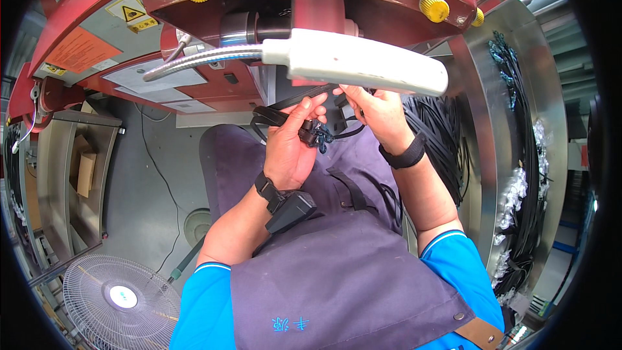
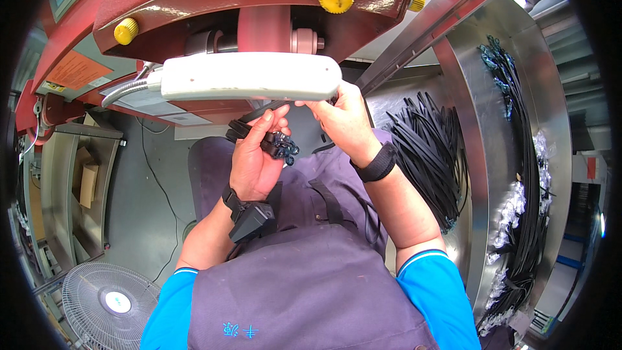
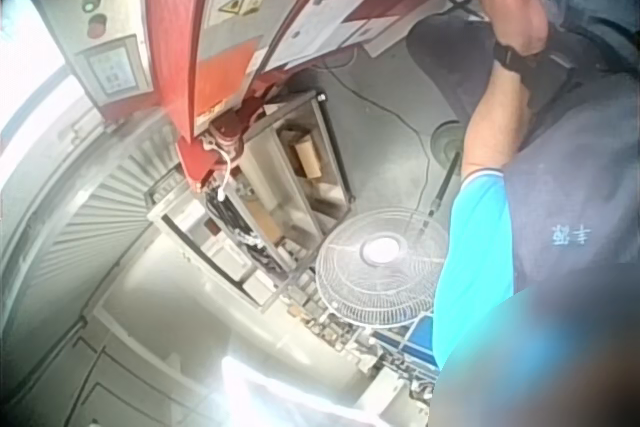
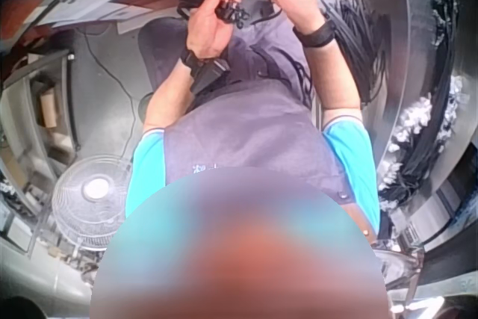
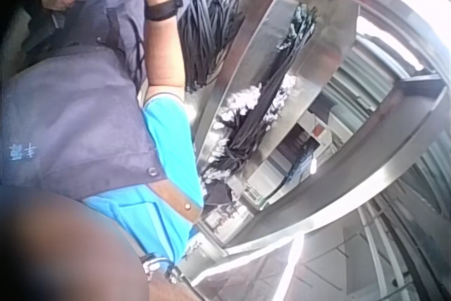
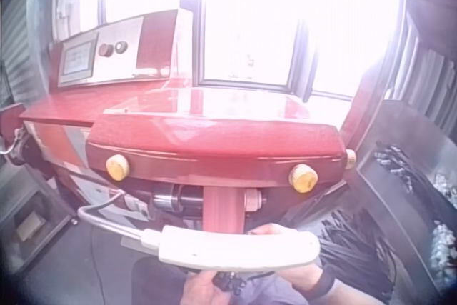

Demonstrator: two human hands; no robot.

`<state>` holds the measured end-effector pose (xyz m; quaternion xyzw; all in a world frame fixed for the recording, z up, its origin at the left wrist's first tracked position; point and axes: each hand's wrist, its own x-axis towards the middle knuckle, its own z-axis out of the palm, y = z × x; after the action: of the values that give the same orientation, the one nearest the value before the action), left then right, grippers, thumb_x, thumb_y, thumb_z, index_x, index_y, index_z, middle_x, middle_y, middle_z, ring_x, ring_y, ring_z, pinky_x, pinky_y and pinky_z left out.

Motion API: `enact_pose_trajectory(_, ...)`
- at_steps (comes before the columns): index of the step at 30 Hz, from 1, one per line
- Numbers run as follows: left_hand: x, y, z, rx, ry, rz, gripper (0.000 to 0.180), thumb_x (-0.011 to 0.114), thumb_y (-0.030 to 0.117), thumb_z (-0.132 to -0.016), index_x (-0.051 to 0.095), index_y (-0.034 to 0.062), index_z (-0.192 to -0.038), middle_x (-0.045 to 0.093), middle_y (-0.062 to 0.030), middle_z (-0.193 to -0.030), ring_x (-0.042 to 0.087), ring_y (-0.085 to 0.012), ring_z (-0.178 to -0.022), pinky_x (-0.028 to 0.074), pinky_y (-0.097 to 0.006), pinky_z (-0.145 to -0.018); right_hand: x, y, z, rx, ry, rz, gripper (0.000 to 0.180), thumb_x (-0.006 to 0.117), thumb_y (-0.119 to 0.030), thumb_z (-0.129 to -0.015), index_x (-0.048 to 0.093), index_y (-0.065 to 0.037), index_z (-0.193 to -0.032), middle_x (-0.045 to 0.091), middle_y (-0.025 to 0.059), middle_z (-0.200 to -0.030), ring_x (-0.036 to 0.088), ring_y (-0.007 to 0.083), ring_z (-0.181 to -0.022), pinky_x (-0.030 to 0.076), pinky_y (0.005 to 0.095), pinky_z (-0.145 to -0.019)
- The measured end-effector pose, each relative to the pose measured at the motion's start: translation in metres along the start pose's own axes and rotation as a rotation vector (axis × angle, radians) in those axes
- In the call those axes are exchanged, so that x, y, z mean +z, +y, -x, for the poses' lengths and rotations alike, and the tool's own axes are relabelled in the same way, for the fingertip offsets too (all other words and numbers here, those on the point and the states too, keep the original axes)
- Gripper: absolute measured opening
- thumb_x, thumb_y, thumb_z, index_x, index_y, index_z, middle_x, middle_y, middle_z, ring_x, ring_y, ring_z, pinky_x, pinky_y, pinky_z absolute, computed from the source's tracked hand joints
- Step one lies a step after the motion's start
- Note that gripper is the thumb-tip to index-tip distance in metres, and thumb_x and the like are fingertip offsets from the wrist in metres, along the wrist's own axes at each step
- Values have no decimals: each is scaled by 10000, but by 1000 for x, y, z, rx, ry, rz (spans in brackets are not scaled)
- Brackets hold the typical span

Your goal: Assembling black cables by crimping connectors onto them using a specialized industrial press.

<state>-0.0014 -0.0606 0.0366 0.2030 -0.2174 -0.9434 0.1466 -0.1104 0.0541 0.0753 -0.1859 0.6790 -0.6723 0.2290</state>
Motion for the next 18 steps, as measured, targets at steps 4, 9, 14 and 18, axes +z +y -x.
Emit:
enact_pose_trajectory(4, 0, -1, -1, 10, -2, 19, 148, 606, 107, -899, 639, -4, -990, 656, -139, -1045, 595, -133, -817, 510, -288, -757, 0, 2, -1, -17, 0, -24, 76, 623, -95, -866, 665, -37, -842, 518, -57, -593, 405, 2, -494, 292, 181, -438)
enact_pose_trajectory(9, 5, -2, -3, 2, -19, -7, 188, 609, 113, -897, 643, -27, -1018, 656, -132, -1047, 588, -126, -811, 503, -276, -753, -3, 1, -1, -45, 26, -51, 66, 610, -87, -869, 649, -40, -844, 521, -52, -604, 403, -1, -473, 284, 175, -420)
enact_pose_trajectory(14, 10, -4, -4, -20, -40, -15, 216, 609, 119, -897, 644, -38, -1041, 658, -123, -1044, 586, -122, -817, 499, -268, -758, -12, 6, -1, -26, 49, -42, 48, 607, -84, -872, 624, -42, -859, 518, -45, -611, 402, -4, -455, 284, 172, -403)
enact_pose_trajectory(18, 13, -6, -2, -29, -51, -19, 220, 598, 145, -909, 639, -21, -1047, 660, -123, -1034, 581, -122, -814, 497, -266, -753, -22, 4, 2, -50, -19, -1, 36, 595, -71, -888, 620, -48, -878, 531, -38, -625, 445, 4, -507, 331, 178, -431)
